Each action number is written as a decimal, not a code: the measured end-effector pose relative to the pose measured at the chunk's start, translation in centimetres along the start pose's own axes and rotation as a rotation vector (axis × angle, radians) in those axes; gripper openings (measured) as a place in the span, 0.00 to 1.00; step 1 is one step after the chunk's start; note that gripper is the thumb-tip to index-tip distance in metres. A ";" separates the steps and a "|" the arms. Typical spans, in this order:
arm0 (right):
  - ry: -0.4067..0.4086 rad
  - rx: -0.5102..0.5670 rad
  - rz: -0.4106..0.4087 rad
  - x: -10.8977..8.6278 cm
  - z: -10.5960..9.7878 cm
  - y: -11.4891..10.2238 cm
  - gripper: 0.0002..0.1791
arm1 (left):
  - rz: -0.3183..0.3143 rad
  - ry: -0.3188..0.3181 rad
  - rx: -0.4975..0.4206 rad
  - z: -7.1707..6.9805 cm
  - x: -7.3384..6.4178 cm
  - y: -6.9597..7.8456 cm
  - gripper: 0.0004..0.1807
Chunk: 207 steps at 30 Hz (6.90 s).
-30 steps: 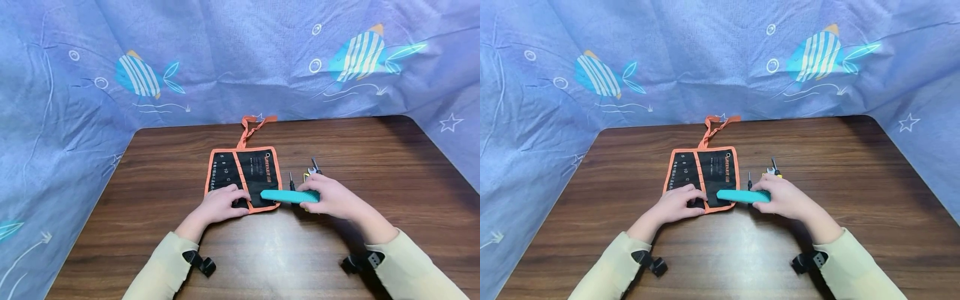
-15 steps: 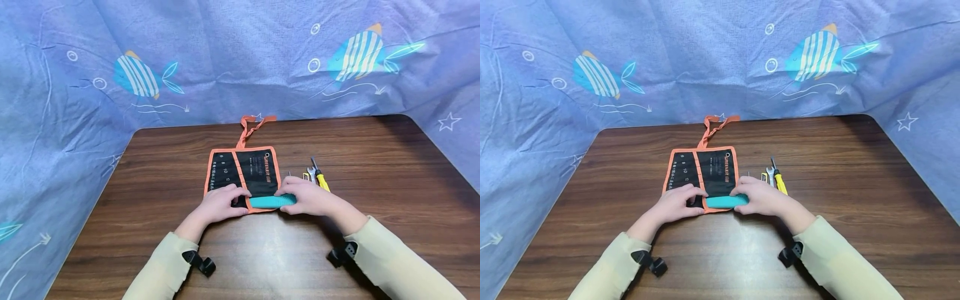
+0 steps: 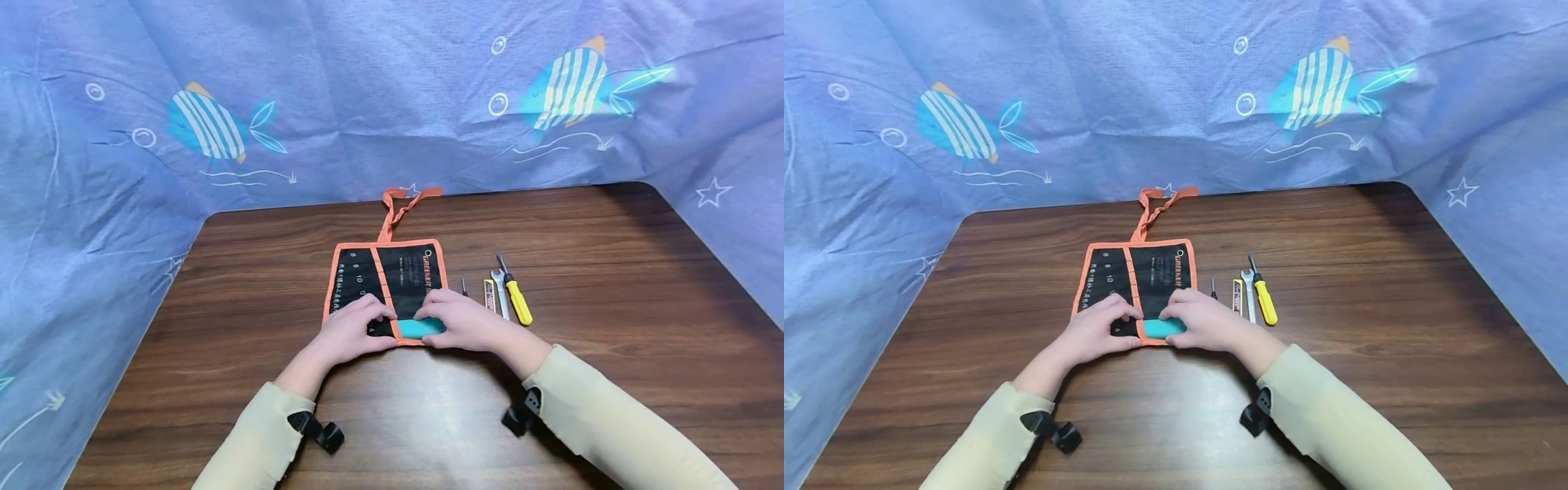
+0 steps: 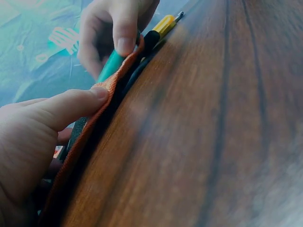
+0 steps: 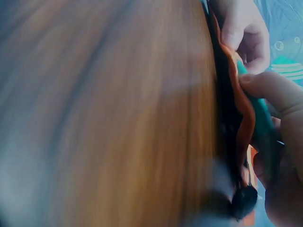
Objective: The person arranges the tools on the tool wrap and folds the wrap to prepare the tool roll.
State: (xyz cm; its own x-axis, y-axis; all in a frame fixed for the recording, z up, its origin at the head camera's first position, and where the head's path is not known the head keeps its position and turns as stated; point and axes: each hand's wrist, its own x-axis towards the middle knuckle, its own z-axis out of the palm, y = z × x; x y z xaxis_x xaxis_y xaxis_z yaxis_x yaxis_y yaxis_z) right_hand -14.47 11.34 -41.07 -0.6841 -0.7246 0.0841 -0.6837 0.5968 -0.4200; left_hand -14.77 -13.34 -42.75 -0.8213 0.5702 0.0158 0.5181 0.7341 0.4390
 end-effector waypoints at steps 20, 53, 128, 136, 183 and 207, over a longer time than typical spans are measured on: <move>0.069 -0.189 0.015 -3.1 -1.8 1.6 0.14 | 0.098 -0.019 -0.061 -0.7 -0.2 -0.8 0.16; 0.041 -0.207 -0.030 1.1 -0.5 -1.1 0.16 | 0.048 0.042 -0.020 -0.3 -0.3 -0.4 0.21; 0.252 -0.134 0.256 -5.6 -4.1 4.4 0.07 | -0.077 0.006 0.101 -0.5 -0.1 -0.2 0.30; 0.238 -0.146 0.233 -5.5 -3.9 4.6 0.06 | -0.073 0.018 0.112 -0.3 0.0 -0.3 0.30; -0.004 -0.129 0.097 2.0 -1.3 1.2 0.11 | -0.048 0.113 0.085 0.2 -0.1 -0.6 0.26; 0.065 -0.164 0.041 1.8 -0.4 0.8 0.05 | -0.083 0.125 0.110 0.2 0.0 -0.6 0.31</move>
State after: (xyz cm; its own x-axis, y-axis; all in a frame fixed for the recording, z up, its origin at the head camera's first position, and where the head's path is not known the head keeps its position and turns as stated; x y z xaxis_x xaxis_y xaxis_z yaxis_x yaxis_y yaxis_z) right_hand -16.35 10.66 -40.91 -0.7234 -0.6780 0.1305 -0.6837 0.6771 -0.2722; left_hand -15.01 -13.72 -43.22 -0.8823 0.4605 0.0977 0.4643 0.8169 0.3422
